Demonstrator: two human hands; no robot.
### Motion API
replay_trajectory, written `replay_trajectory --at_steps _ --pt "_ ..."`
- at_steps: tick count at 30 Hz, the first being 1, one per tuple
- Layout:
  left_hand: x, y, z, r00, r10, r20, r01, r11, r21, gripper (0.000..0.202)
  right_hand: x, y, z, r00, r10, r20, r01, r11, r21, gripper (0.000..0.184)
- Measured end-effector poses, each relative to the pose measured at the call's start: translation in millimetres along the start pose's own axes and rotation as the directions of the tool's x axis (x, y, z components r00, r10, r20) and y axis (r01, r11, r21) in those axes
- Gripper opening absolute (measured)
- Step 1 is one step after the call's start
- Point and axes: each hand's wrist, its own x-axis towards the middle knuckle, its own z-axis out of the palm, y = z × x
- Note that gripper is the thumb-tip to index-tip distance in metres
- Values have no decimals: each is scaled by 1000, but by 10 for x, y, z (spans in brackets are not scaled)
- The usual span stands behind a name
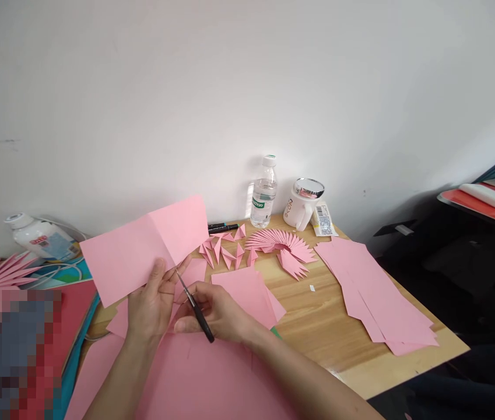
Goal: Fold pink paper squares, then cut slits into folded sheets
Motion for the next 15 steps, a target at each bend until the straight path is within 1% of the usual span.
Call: replay_trajectory --at_steps 6,12,15 --pt "-31 1 33 1000 -21 -13 21 1000 16 50 9 18 10 998 31 -46 -31 1000 -2 49" --pt "-38 16 49 998 52 -44 -50 998 36 46 7 30 -4 998 36 -58 -36 999 -4 47" --pt "-56 6 55 997 55 -55 -51 996 68 47 6 16 1 998 32 -63 -32 999 -10 47"
